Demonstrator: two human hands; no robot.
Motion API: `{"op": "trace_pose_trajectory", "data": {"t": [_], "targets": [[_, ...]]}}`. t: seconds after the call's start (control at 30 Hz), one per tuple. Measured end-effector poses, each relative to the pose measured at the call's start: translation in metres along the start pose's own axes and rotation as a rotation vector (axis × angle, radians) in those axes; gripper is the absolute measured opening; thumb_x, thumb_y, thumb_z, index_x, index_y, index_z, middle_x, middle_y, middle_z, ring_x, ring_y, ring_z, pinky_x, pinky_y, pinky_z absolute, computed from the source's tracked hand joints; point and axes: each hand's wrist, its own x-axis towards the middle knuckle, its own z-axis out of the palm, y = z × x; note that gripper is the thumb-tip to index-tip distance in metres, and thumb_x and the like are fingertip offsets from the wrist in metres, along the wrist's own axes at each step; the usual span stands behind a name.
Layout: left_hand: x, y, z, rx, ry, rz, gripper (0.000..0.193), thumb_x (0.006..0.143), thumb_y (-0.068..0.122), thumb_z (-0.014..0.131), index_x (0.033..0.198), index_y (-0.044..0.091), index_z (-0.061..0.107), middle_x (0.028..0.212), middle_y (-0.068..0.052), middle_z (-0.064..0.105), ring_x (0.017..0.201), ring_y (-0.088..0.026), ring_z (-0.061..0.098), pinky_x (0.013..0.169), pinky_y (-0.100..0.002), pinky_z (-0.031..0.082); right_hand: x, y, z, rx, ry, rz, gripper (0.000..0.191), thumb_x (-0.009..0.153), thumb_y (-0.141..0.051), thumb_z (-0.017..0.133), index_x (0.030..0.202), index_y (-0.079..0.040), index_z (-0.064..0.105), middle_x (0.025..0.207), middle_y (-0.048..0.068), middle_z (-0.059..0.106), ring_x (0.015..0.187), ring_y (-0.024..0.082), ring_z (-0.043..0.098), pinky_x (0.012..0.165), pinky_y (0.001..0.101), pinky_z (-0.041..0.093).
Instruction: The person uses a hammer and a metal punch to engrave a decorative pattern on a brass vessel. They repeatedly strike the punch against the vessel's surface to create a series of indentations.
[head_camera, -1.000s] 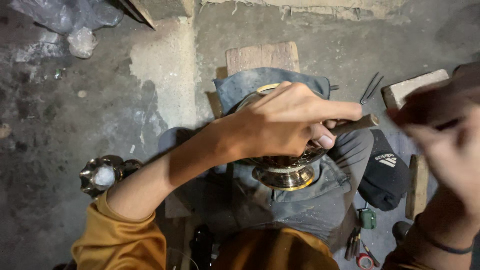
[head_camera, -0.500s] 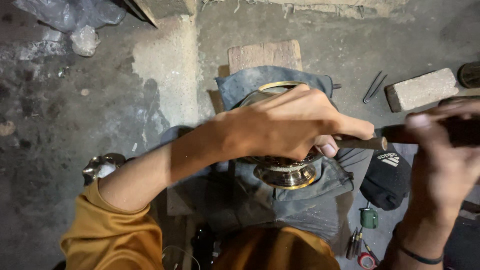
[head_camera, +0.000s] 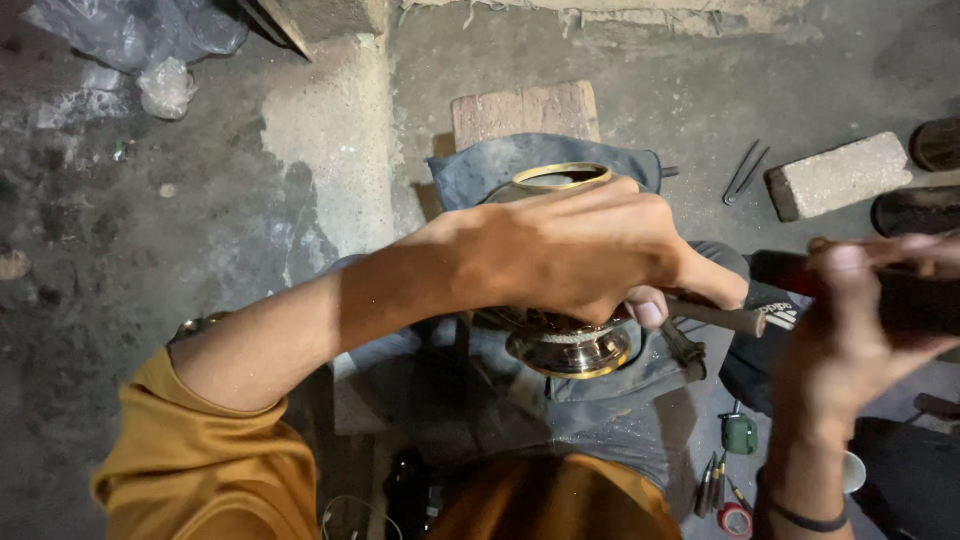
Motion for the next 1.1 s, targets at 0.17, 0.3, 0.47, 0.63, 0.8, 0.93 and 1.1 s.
{"op": "trace_pose_trajectory", "data": {"t": [0.17,0.3,0.47,0.63,0.8,0.93,1.1], "targets": [[0.001,0.001,-0.006,0.041,-0.032,0.045,0.052,0.091,0.009,0.068,0.14,0.027,0.061,0.052,0.0,0.053,0.04,-0.008,0.048,0.036,-0.028,0.034,-0.016,-0.002,0.006,-0.105,0.132,-0.005,0.029,0.093,0.006,0.067,0.118,-0.008,0.061,0.109,0.002,0.069,0.095,0.015,0.069,0.091,0.0297,0.056],[0.004,0.003,-0.011,-0.079,-0.147,-0.062,0.046,0.101,0.008,0.054,0.143,0.027,0.056,0.056,-0.001,0.062,0.036,-0.011,0.051,0.031,-0.026,0.038,-0.033,0.015,-0.007,-0.473,-0.241,-0.1,0.026,0.09,0.008,0.06,0.114,0.001,0.059,0.1,0.01,0.068,0.086,0.015,0.066,0.081,0.0231,0.051],[-0.028,-0.007,-0.03,-0.216,0.397,0.108,0.026,0.112,0.008,0.056,0.137,0.014,0.06,0.108,-0.006,0.077,0.088,-0.009,0.079,0.065,-0.02,0.059,-0.05,0.066,-0.038,-0.44,-0.113,0.203,0.017,0.098,0.006,0.068,0.112,0.004,0.06,0.102,0.006,0.066,0.094,0.013,0.062,0.093,0.0268,0.053],[-0.061,-0.015,-0.025,-0.29,0.638,-0.039,0.008,0.111,0.006,0.062,0.117,0.002,0.059,0.111,-0.012,0.074,0.102,-0.021,0.078,0.088,-0.032,0.065,-0.074,0.116,-0.038,-0.256,0.197,0.366,0.027,0.1,-0.002,0.078,0.121,0.002,0.061,0.11,0.005,0.065,0.099,0.015,0.062,0.092,0.0291,0.052],[-0.056,-0.014,0.003,-0.407,0.538,0.091,0.015,0.108,0.012,0.068,0.117,0.004,0.059,0.105,-0.008,0.073,0.091,-0.017,0.079,0.078,-0.026,0.064,-0.082,0.125,-0.043,-0.332,0.148,0.423,0.037,0.103,-0.007,0.076,0.13,0.006,0.054,0.113,0.009,0.061,0.101,0.019,0.059,0.1,0.0359,0.05],[-0.05,-0.016,0.014,-0.44,0.523,0.054,0.026,0.102,0.013,0.074,0.12,0.001,0.06,0.103,-0.008,0.075,0.089,-0.016,0.08,0.077,-0.025,0.064,-0.067,0.119,-0.054,-1.121,-0.025,-0.087,0.076,0.105,-0.006,0.084,0.147,0.019,0.027,0.143,0.044,0.043,0.128,0.054,0.047,0.102,0.0567,0.039],[-0.047,-0.009,0.022,-0.281,0.6,-0.007,0.03,0.098,0.007,0.07,0.125,0.001,0.059,0.098,-0.011,0.073,0.087,-0.015,0.078,0.069,-0.03,0.06,-0.018,0.077,-0.044,-0.393,-0.075,0.23,0.062,0.113,-0.018,0.076,0.156,0.005,0.036,0.125,0.022,0.057,0.106,0.029,0.062,0.095,0.0394,0.058]]}}
